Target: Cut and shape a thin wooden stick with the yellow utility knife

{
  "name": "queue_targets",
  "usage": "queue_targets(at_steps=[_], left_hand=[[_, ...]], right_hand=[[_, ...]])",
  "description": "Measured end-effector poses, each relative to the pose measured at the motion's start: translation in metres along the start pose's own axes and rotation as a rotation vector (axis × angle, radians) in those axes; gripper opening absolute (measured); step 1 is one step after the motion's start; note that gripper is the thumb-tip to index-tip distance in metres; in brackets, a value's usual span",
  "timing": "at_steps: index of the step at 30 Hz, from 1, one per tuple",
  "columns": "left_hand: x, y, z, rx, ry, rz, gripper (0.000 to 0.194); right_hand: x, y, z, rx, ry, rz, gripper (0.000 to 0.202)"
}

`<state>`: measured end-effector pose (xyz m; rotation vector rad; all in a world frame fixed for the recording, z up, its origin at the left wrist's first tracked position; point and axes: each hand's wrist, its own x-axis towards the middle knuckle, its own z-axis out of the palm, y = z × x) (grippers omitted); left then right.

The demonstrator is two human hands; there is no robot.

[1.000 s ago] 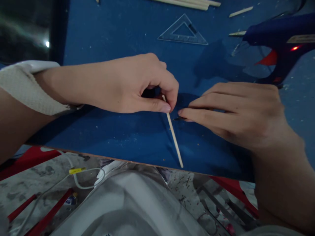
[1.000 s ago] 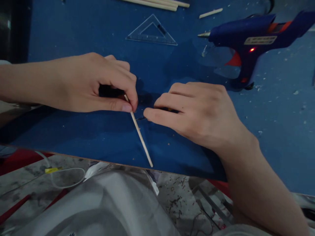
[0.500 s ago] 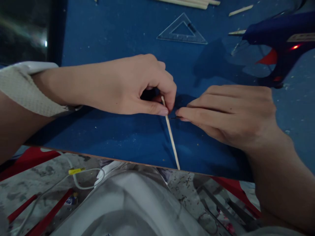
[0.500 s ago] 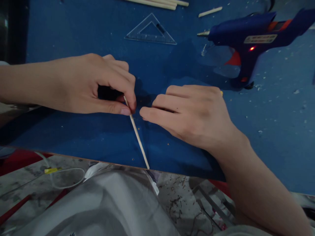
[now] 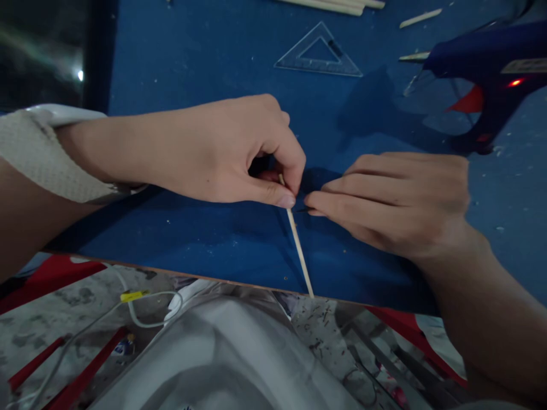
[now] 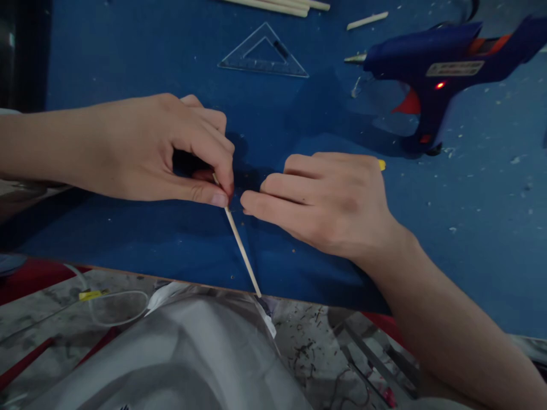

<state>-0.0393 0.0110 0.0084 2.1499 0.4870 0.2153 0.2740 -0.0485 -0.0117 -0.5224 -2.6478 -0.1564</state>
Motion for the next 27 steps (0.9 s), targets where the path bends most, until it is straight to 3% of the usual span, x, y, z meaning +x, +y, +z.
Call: queue_targets(at_steps=[6, 11, 20, 27], left_hand=[[-0.002, -0.002, -0.001, 0.006, -0.033, -0.037, 0.058], [-0.004, -0.006, 0.001, 0.060, -0.006, 0.054, 0.055], [-0.004, -0.015, 0.003, 0.133, 0.007, 0.083, 0.075], [-0.004, -0.012, 0.003, 0.074, 0.016, 0.096, 0.056]], right_hand=[[0.002, -0.002, 0.006, 0.029, 0.062, -0.023, 0.006], [0.002, -0.003, 0.000, 0.128, 0.101, -0.017, 0.008], [0.000, -0.003, -0.009, 0.094, -0.043, 0.002, 0.003], [-0.002, -0.005, -0.009, 0.107, -0.061, 0.041, 0.008]])
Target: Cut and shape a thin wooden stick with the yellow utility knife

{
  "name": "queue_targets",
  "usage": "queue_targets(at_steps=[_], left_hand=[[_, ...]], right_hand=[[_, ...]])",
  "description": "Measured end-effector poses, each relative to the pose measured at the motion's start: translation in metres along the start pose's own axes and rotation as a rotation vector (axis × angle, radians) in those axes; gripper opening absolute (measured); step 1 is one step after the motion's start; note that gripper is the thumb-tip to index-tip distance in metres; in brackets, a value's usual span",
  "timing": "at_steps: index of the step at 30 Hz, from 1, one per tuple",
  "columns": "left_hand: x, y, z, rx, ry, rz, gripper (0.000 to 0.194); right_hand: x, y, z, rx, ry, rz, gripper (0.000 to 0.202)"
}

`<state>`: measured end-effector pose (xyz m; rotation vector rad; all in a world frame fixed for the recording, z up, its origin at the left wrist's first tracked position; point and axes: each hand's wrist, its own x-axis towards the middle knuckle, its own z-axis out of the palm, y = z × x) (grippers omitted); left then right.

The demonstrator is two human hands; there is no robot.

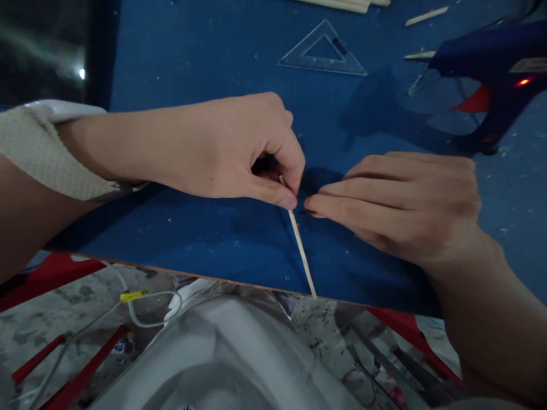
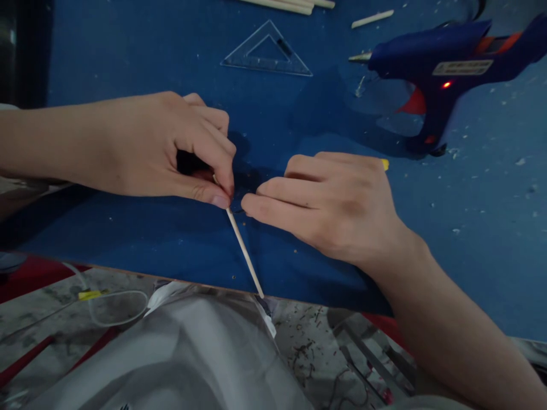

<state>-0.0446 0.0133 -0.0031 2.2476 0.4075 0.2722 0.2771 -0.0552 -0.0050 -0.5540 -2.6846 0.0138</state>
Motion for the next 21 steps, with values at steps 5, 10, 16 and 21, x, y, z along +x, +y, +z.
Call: queue_targets(at_steps=[5, 10, 16, 21], left_hand=[[0.003, -0.002, 0.003, 0.007, 0.022, 0.031, 0.040], [0.002, -0.001, 0.003, 0.008, 0.029, 0.040, 0.040], [0.001, 0.002, 0.000, 0.006, 0.026, 0.057, 0.051], [0.001, -0.002, 0.001, 0.044, 0.007, 0.003, 0.065]], right_hand=[[0.010, -0.006, -0.001, -0.055, -0.007, -0.038, 0.011], [0.015, -0.008, 0.004, -0.112, -0.003, -0.078, 0.024], [0.005, 0.001, -0.003, -0.029, -0.013, -0.034, 0.003], [0.012, -0.005, 0.001, -0.061, -0.005, -0.069, 0.020]])
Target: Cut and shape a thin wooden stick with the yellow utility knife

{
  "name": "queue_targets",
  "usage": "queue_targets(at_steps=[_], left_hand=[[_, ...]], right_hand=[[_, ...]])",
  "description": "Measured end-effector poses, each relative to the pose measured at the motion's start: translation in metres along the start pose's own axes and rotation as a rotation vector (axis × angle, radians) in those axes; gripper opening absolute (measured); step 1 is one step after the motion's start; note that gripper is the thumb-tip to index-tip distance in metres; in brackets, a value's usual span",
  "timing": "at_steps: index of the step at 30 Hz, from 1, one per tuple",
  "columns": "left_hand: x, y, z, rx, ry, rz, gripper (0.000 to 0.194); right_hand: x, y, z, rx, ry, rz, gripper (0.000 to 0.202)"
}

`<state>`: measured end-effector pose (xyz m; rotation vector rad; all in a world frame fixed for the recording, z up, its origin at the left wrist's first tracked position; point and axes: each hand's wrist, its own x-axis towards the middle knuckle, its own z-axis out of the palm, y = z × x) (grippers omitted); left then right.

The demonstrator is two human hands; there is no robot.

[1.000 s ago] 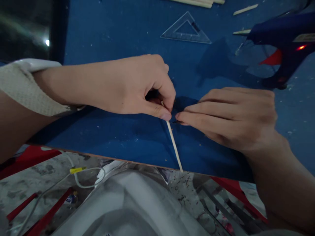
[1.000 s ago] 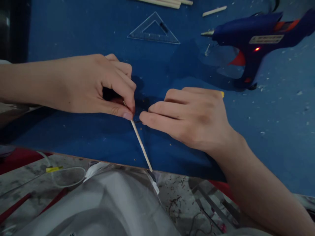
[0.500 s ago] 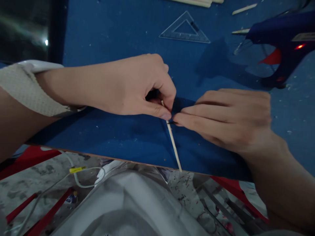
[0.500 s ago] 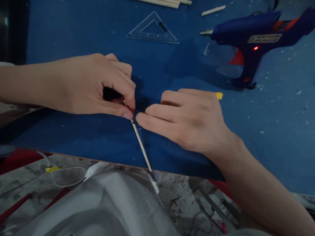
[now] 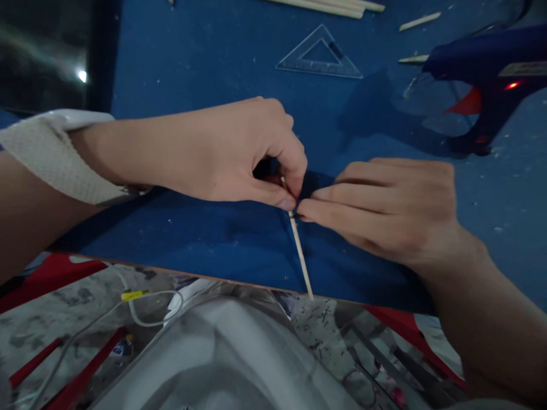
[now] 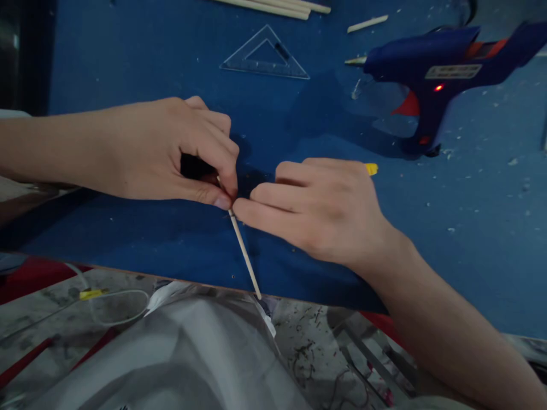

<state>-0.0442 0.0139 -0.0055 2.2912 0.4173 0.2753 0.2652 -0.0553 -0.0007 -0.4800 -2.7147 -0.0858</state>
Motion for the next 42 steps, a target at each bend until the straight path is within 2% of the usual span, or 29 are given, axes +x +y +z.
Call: queue_targets(at_steps=[4, 7, 10, 12, 17, 19, 22, 24, 29, 33, 37, 42], left_hand=[[-0.002, 0.000, -0.001, -0.007, -0.023, -0.010, 0.067], [-0.003, 0.000, -0.001, -0.045, -0.011, 0.023, 0.053], [-0.005, -0.003, 0.000, -0.039, -0.006, 0.005, 0.037], [-0.005, -0.005, 0.001, -0.037, -0.012, -0.007, 0.034], [-0.002, -0.001, 0.000, -0.063, -0.003, 0.044, 0.043], [-0.001, 0.003, -0.002, -0.070, 0.007, 0.059, 0.046], [-0.001, 0.006, -0.003, -0.067, 0.011, 0.007, 0.057], [-0.001, 0.007, -0.004, -0.065, 0.002, -0.017, 0.062], [-0.001, 0.006, -0.005, -0.074, 0.005, 0.029, 0.049], [-0.001, 0.006, -0.005, -0.079, 0.010, 0.033, 0.041], [-0.001, 0.005, -0.003, -0.082, 0.016, 0.031, 0.045], [-0.002, 0.002, 0.000, -0.030, -0.006, -0.015, 0.056]], right_hand=[[0.002, -0.001, 0.002, -0.016, -0.019, 0.000, 0.024], [0.000, -0.001, 0.002, -0.013, -0.012, 0.026, 0.019], [0.001, -0.003, 0.003, -0.022, -0.016, 0.025, 0.027], [0.001, -0.004, 0.002, -0.017, -0.026, 0.018, 0.032], [-0.002, 0.001, -0.002, -0.023, -0.037, 0.030, 0.022], [-0.002, 0.003, -0.003, -0.052, -0.033, 0.013, 0.025], [0.000, 0.003, -0.003, -0.081, -0.033, -0.001, 0.032], [0.000, 0.002, -0.004, -0.078, -0.033, 0.025, 0.028], [-0.005, 0.001, -0.005, 0.023, -0.027, 0.061, 0.008], [-0.006, 0.001, -0.004, -0.003, -0.051, 0.064, 0.010], [-0.006, 0.002, -0.005, -0.023, -0.061, 0.066, 0.017], [-0.002, 0.001, -0.005, -0.033, -0.023, 0.044, 0.016]])
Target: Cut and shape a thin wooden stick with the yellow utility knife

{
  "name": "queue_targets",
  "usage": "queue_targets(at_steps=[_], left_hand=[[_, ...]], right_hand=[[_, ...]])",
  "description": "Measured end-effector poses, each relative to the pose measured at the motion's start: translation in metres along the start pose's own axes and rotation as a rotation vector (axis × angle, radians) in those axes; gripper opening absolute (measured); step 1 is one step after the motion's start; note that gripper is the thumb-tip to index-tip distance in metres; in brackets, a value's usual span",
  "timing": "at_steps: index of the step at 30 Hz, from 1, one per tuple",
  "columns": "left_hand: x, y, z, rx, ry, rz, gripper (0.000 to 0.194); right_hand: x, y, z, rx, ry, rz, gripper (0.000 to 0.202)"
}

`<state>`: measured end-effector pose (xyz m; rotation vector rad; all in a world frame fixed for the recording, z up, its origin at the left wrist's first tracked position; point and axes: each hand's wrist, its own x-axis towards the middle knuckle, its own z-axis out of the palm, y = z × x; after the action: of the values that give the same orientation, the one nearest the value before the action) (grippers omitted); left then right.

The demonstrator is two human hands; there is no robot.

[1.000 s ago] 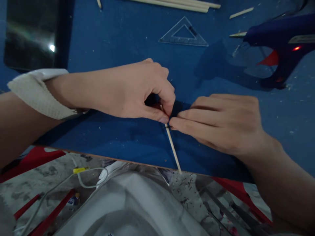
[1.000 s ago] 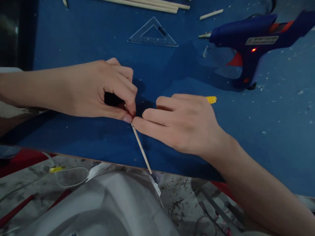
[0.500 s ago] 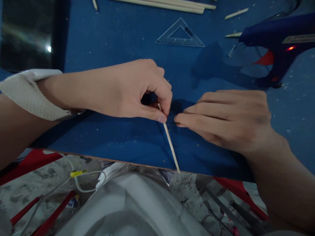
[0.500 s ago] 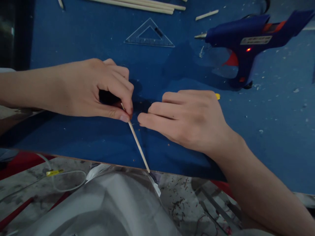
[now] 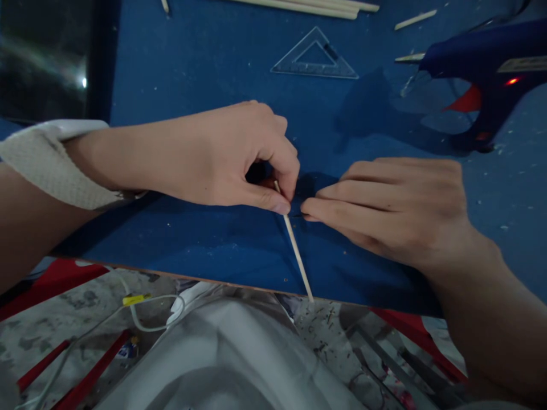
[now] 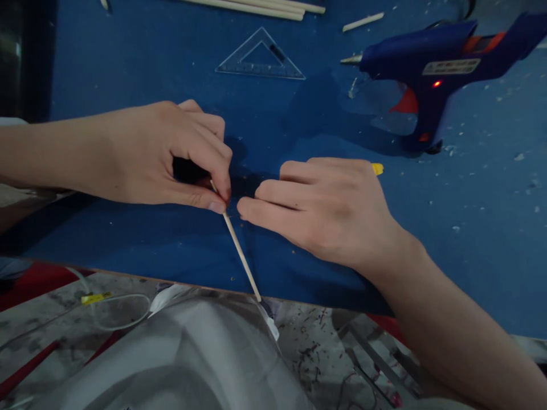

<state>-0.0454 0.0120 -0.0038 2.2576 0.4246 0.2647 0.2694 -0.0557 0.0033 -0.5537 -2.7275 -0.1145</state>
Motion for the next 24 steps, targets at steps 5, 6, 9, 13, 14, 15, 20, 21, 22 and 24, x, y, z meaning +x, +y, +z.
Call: queue_targets(at_steps=[5, 6, 9, 13, 14, 15, 20, 21, 22, 24], left_hand=[[0.000, -0.003, 0.001, 0.009, 0.001, -0.045, 0.051], [-0.001, -0.004, 0.001, 0.000, 0.004, -0.038, 0.050], [-0.001, -0.005, 0.000, -0.025, 0.002, -0.030, 0.051], [-0.003, -0.004, -0.001, -0.001, -0.013, -0.045, 0.058], [-0.003, -0.004, -0.001, 0.003, -0.011, -0.048, 0.061], [-0.003, -0.003, -0.001, 0.007, -0.009, -0.051, 0.066], [-0.002, -0.002, 0.000, 0.055, -0.022, -0.082, 0.077], [-0.002, -0.002, 0.000, 0.067, -0.017, -0.086, 0.076], [-0.001, -0.001, -0.001, 0.071, -0.010, -0.084, 0.076], [0.001, 0.000, -0.001, 0.054, 0.002, -0.067, 0.079]], right_hand=[[0.003, -0.006, 0.006, -0.015, 0.021, -0.043, 0.029], [0.003, -0.007, 0.006, -0.016, 0.020, -0.048, 0.031], [0.003, -0.006, 0.002, -0.038, -0.007, -0.031, 0.031], [0.002, -0.003, -0.003, -0.054, -0.033, -0.008, 0.026], [0.002, -0.002, -0.004, -0.047, -0.032, -0.013, 0.026], [0.002, -0.002, -0.003, -0.042, -0.025, -0.017, 0.025], [0.003, -0.005, 0.005, -0.019, 0.012, 0.002, 0.016], [0.004, -0.006, 0.007, -0.011, 0.021, 0.003, 0.014], [0.005, -0.008, 0.008, -0.005, 0.031, 0.002, 0.013], [0.004, -0.009, 0.009, -0.005, 0.046, 0.008, 0.010]])
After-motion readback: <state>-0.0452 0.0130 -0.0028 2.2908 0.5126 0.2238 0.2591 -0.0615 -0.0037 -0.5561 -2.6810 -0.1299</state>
